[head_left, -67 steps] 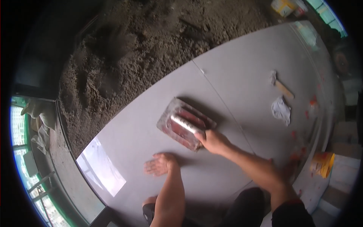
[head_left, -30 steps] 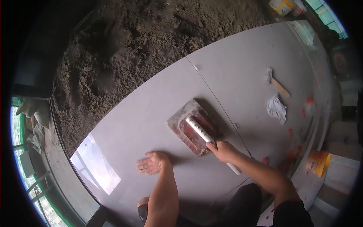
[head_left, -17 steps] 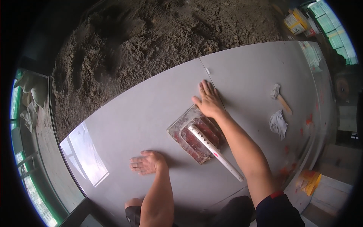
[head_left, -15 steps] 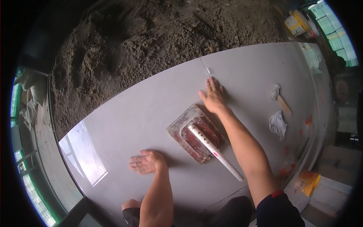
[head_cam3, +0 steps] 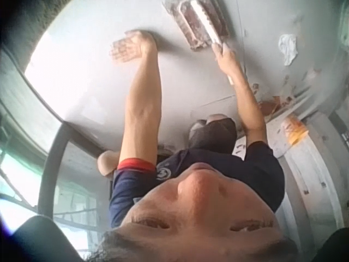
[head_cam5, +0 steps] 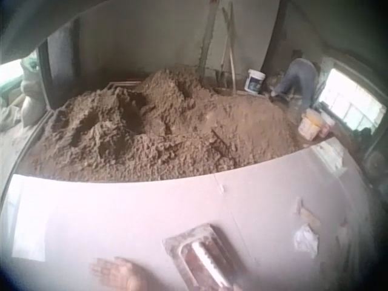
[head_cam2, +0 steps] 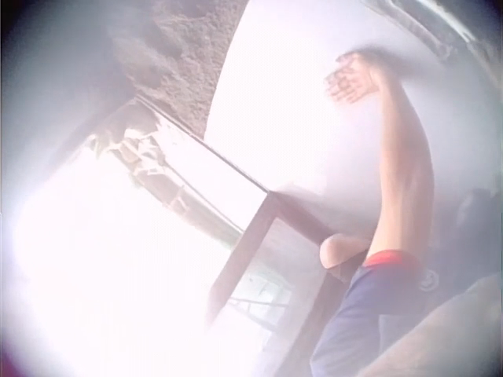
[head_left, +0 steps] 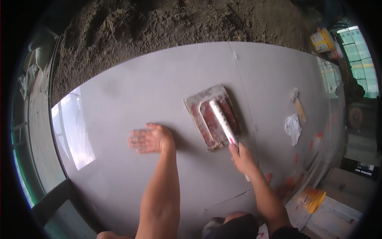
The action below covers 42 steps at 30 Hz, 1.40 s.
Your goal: The person applies grout or mortar to floor tiles using a trowel and kemudian wipes the tile surface with a cloth before inserting plastic spacers into the joints.
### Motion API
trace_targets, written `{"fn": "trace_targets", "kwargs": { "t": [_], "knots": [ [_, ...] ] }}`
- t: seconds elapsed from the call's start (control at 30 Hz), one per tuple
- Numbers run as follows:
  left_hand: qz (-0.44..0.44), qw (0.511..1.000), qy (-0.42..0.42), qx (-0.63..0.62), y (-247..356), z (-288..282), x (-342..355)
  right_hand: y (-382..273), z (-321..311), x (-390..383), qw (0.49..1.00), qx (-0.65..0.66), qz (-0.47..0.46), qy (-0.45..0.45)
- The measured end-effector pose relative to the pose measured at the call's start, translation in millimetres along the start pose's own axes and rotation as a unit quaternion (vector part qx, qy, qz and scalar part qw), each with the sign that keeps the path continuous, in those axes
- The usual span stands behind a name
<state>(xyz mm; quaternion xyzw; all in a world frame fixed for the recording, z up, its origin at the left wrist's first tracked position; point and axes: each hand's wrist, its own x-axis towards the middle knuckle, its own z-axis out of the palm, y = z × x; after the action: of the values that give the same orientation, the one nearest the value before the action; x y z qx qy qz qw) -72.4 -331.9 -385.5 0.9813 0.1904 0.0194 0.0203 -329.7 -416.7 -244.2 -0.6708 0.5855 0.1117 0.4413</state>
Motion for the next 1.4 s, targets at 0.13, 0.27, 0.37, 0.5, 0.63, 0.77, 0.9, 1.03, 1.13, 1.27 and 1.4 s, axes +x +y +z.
{"fn": "trace_targets", "kwargs": {
  "t": [0.13, 0.27, 0.37, 0.5, 0.63, 0.77, 0.9, 1.03, 1.13, 1.27, 1.4],
  "knots": [
    [0.019, 0.997, -0.002, -0.072, 2, -9, -2, -21, 14, 18, 0.995, 0.080, -0.002, -0.063],
    [0.182, 0.980, -0.036, -0.068, -17, -25, -3, -16, 44, -5, 0.995, 0.053, -0.082, 0.033],
    [0.503, 0.851, 0.021, -0.151, -76, -27, 22, 17, 78, -42, 0.994, 0.089, -0.058, -0.006],
    [0.593, 0.795, -0.029, -0.125, -196, -34, 15, 73, 82, -100, 0.983, 0.128, -0.008, -0.129],
    [0.577, 0.810, -0.050, -0.091, -303, -58, 7, 44, 73, -104, 0.990, 0.001, -0.141, -0.008],
    [0.535, 0.841, -0.076, -0.027, -366, -57, -15, -14, 49, -153, 0.964, 0.023, -0.263, 0.005],
    [0.512, 0.855, -0.081, -0.012, -377, -59, -16, -47, 35, -209, 0.920, 0.063, -0.386, 0.037],
    [0.503, 0.859, -0.091, -0.025, -375, -61, -22, 37, 80, -157, 0.951, -0.044, -0.302, 0.047],
    [0.501, 0.860, -0.093, -0.029, -368, -58, -28, 97, 91, -114, 0.972, -0.135, -0.188, 0.044],
    [0.532, 0.837, -0.110, -0.060, -374, -52, -25, 104, 110, -105, 0.989, -0.080, -0.115, 0.051],
    [0.666, 0.737, -0.115, -0.010, -386, -55, -31, 70, 128, -115, 0.997, -0.012, -0.074, 0.012]
  ]
}}
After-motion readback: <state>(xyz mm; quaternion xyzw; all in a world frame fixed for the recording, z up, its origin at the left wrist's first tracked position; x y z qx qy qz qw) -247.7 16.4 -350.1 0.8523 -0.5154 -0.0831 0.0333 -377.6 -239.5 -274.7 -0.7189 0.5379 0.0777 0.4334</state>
